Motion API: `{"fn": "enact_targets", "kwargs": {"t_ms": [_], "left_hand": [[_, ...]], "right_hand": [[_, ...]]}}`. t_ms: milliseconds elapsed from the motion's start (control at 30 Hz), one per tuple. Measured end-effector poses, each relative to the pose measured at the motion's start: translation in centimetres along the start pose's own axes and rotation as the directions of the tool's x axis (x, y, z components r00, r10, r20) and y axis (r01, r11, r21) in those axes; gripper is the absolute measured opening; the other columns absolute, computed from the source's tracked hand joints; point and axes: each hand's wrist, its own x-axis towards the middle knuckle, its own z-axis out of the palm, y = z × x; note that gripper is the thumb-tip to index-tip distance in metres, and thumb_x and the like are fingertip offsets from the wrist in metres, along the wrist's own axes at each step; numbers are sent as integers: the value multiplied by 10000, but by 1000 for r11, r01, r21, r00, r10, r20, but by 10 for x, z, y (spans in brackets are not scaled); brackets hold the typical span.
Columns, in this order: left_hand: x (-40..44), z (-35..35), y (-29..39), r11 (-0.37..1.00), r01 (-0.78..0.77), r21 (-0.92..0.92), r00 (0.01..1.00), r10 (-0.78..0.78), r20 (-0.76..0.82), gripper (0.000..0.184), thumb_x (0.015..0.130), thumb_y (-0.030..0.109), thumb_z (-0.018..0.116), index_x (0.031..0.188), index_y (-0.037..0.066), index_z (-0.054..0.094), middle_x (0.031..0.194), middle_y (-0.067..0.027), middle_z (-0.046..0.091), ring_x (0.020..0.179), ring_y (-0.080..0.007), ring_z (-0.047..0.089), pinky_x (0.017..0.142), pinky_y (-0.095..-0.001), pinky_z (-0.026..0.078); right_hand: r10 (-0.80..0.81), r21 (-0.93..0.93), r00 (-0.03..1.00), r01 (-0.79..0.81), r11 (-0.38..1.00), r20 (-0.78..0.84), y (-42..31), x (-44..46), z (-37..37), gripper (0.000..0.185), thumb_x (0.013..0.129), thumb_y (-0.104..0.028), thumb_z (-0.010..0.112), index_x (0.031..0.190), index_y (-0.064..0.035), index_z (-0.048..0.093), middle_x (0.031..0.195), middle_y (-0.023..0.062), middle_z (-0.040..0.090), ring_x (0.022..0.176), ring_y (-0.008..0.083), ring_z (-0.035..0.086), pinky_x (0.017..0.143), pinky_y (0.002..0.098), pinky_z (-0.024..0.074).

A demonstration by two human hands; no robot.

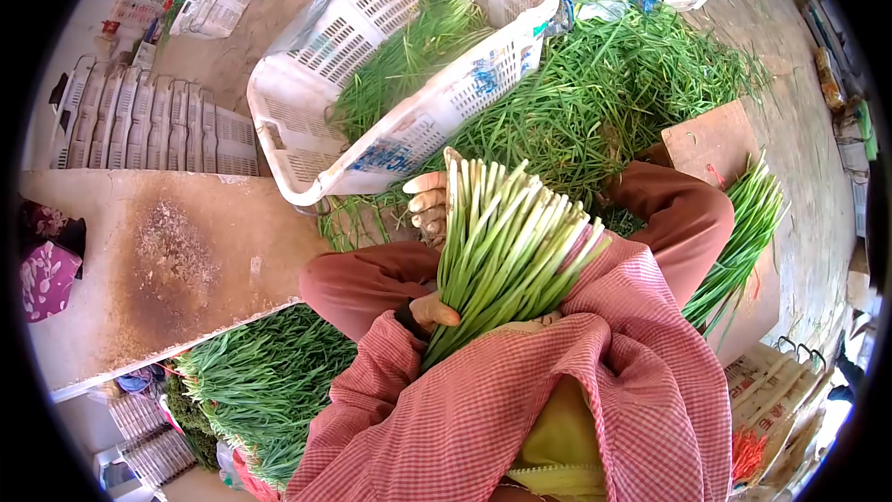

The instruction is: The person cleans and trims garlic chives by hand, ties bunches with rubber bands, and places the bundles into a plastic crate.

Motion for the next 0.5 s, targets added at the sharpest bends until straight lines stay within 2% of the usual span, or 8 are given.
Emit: {"fn": "enact_targets", "kwargs": {"t_ms": [67,133,200,267,333,400,467,500], "left_hand": [[-3,0,4,990,52,-129,998,-46,47,752,652,299,722,1280,69,378,1206,-74,492,1055,-212,490,899,-326,388],[-13,19,13,966,-6,-260,1000,-2,-31,685,677,244,687,1268,64,392,1199,-96,496,1056,-225,497,902,-341,397],[-17,19,13,923,-84,-375,992,40,-124,622,701,188,652,1257,58,406,1193,-119,500,1056,-239,504,905,-356,405],[-22,14,3,850,-39,-525,988,-45,-146,584,713,164,608,1250,47,410,1194,-151,493,1058,-260,509,917,-372,404],[-20,15,1,828,-25,-560,984,-77,-158,627,701,183,609,1266,43,376,1208,-158,477,1054,-274,511,908,-395,414],[-9,25,3,792,-256,-554,961,146,-235,656,686,190,608,1275,48,354,1190,-155,487,1041,-283,518,897,-419,424],[-5,34,4,753,-363,-548,922,205,-329,654,680,184,599,1272,52,353,1158,-151,507,1021,-285,528,887,-431,433],[-5,35,4,723,-419,-549,901,256,-351,661,678,186,597,1275,55,348,1154,-148,508,1016,-283,530,886,-429,435]], "right_hand": [[-127,-307,975,67,949,-180,4,13,-22,371,891,-369,415,992,-51,578,973,108,603,980,257,535,894,385,403],[-219,-370,896,67,927,-387,-17,5,-49,351,892,-350,427,970,-50,591,950,107,614,970,257,541,888,386,411],[-187,-379,875,5,925,-446,-74,-24,-45,283,857,-309,514,890,-46,615,891,103,626,936,257,554,894,384,411],[-64,-771,990,-54,635,-123,-106,-49,-15,298,778,-305,623,908,-37,622,996,109,605,1065,266,484,975,390,320],[31,-974,986,157,163,164,-72,-58,6,433,746,-471,581,889,-67,638,1249,100,447,1213,269,334,1047,450,153],[273,-989,953,105,105,130,-60,-55,10,359,756,-443,572,878,-113,646,1285,89,418,1274,260,212,1048,446,76],[205,-923,942,188,337,266,-47,-62,-1,273,761,-388,573,853,-143,648,1256,56,452,1265,271,234,1027,461,118],[49,-885,950,267,382,308,-37,-67,-6,214,765,-331,573,826,-135,634,1189,23,505,1234,258,297,1020,438,149]]}}
